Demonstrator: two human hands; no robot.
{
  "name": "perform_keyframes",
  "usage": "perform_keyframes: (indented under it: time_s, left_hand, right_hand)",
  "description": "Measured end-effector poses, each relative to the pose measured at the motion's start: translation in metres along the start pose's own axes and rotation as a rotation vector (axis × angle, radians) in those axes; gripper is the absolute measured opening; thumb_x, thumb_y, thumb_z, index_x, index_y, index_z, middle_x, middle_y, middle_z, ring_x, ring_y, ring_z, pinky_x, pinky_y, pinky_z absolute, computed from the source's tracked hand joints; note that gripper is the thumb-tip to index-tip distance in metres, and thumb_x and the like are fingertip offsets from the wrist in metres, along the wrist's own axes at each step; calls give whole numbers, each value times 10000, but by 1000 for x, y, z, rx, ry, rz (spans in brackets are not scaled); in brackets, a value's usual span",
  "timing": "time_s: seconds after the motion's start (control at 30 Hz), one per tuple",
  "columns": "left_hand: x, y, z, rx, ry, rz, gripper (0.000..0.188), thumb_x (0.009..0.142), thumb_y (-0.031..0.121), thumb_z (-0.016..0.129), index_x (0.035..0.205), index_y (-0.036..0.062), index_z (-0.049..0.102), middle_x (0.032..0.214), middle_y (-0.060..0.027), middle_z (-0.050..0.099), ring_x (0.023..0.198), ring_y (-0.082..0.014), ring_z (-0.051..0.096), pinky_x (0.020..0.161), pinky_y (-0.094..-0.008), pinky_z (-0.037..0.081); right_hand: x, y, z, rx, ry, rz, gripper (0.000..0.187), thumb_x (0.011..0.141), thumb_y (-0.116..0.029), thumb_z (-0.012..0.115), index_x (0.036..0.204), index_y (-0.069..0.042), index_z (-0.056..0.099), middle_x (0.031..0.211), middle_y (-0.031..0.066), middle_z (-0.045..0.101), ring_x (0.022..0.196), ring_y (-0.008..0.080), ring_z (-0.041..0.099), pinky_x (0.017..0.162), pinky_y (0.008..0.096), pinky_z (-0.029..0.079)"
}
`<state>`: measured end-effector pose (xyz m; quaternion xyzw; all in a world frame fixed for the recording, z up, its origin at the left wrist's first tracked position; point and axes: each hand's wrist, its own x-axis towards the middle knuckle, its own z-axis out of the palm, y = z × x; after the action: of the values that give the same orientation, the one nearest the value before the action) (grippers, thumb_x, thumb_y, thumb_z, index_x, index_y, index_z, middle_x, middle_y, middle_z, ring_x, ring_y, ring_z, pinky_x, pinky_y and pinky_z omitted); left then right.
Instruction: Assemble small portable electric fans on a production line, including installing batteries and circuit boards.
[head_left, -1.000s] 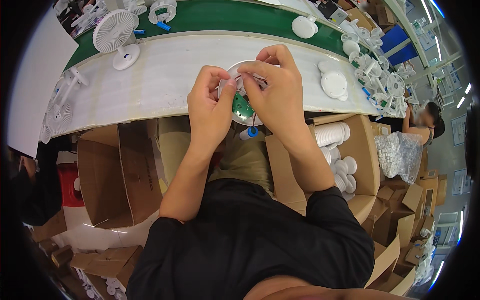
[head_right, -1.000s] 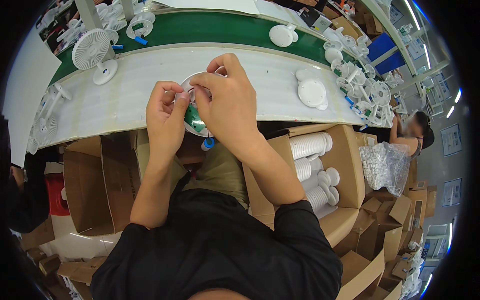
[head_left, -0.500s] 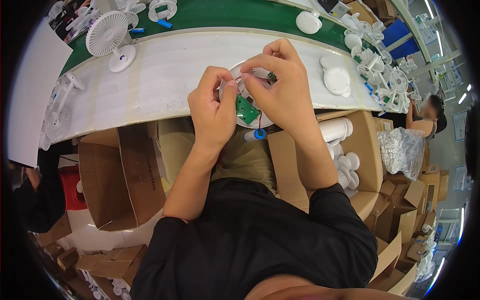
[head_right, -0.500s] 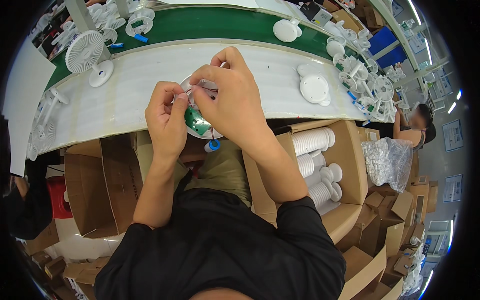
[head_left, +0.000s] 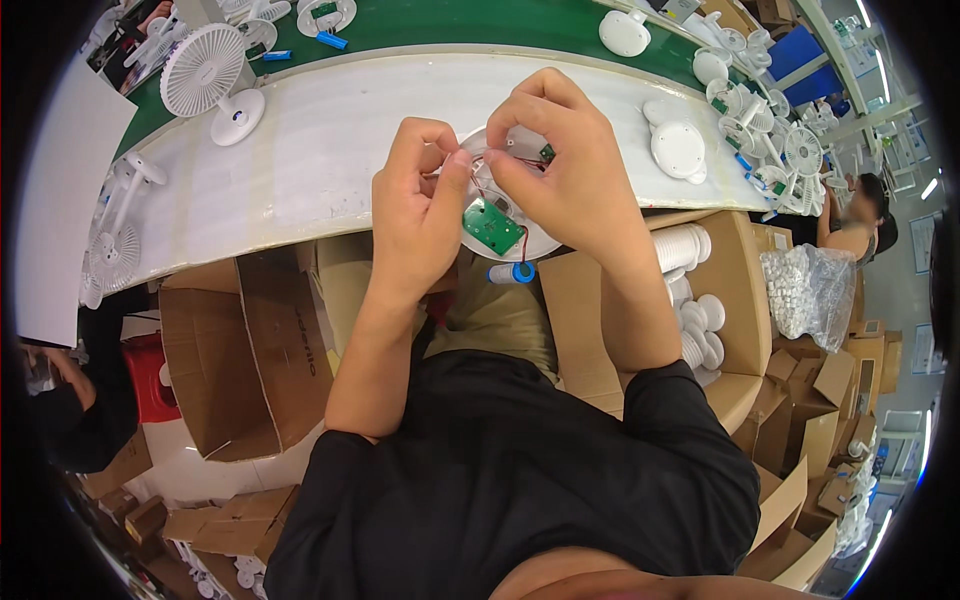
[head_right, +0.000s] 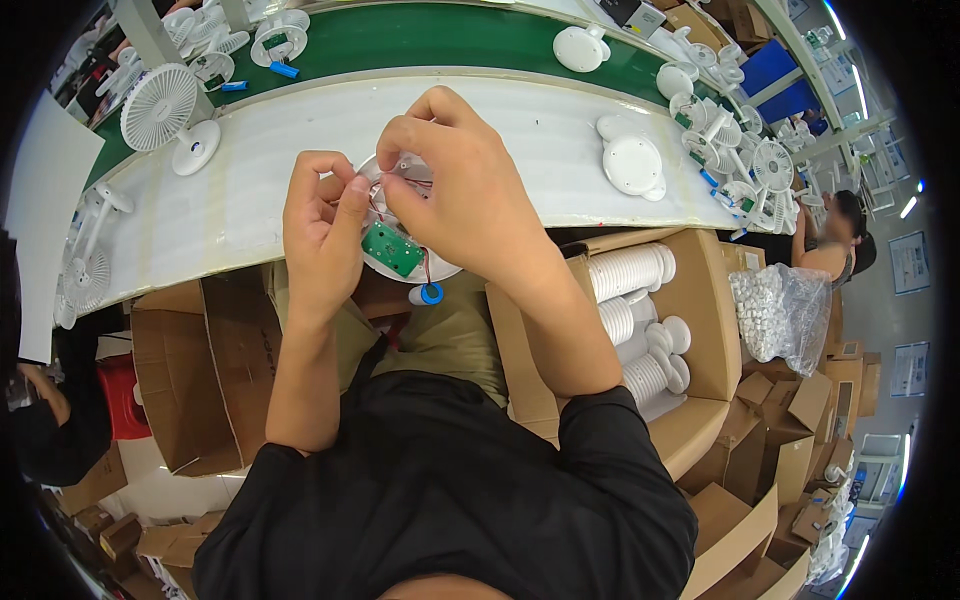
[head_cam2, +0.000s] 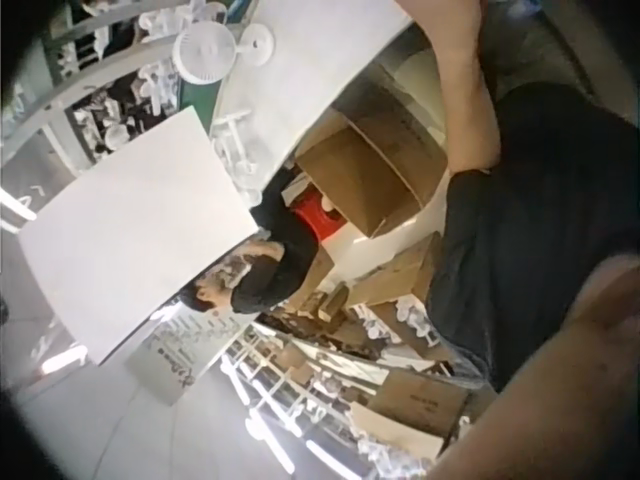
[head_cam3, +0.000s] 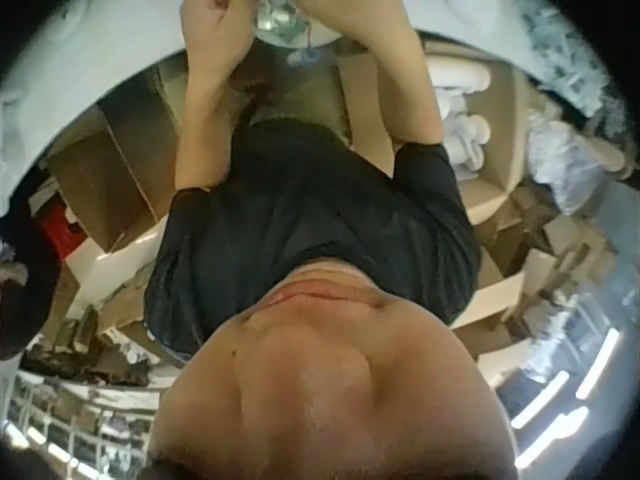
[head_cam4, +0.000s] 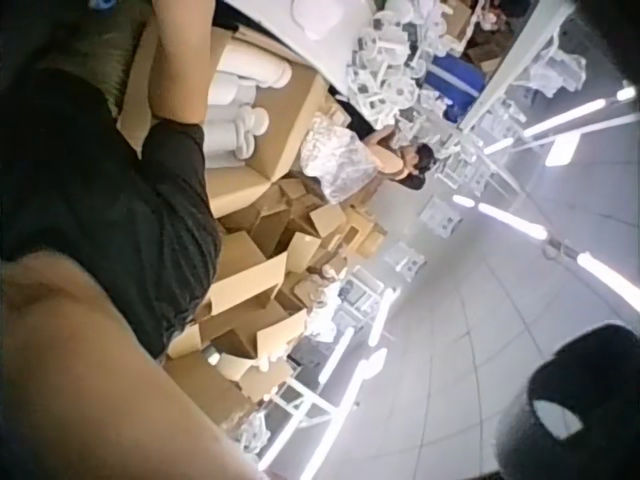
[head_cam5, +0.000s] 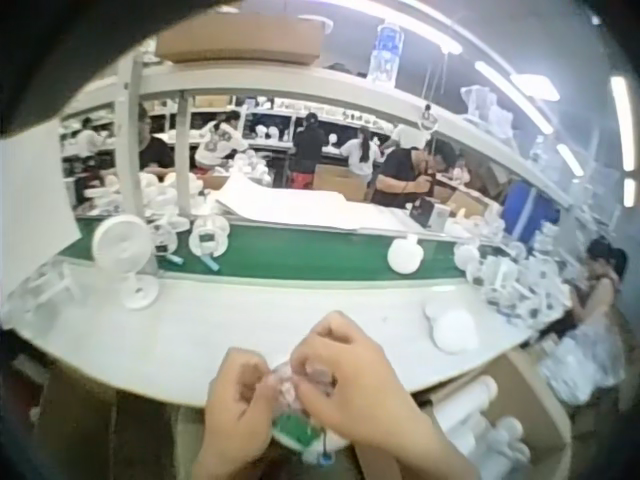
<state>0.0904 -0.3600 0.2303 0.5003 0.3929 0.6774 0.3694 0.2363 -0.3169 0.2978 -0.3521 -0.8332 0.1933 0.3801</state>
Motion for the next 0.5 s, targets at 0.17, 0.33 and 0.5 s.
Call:
perform_keyframes:
  time_s: [0.17,0.33,0.5]
  left_hand:
    - [-1,12,-7,-77,-122,-82,159,847,-32,540,992,31,556,763,-50,597,634,-88,456,564,-209,376]
    - [4,24,1,23,-137,-62,144,836,-47,564,963,15,589,773,-47,606,611,-80,455,551,-196,380]
    - [6,29,13,74,-96,-111,112,822,-53,582,914,4,611,766,-46,611,577,-76,453,533,-185,388]
  right_hand:
    - [6,13,-5,51,-35,-107,140,682,-4,659,815,-48,661,906,43,531,776,168,501,671,245,408]
    - [21,26,-12,97,-96,-236,131,684,-1,656,803,-54,661,935,42,546,792,171,510,673,245,410]
    - [26,36,-24,130,-196,-288,136,686,5,651,804,-61,669,966,43,560,808,175,517,679,252,422]
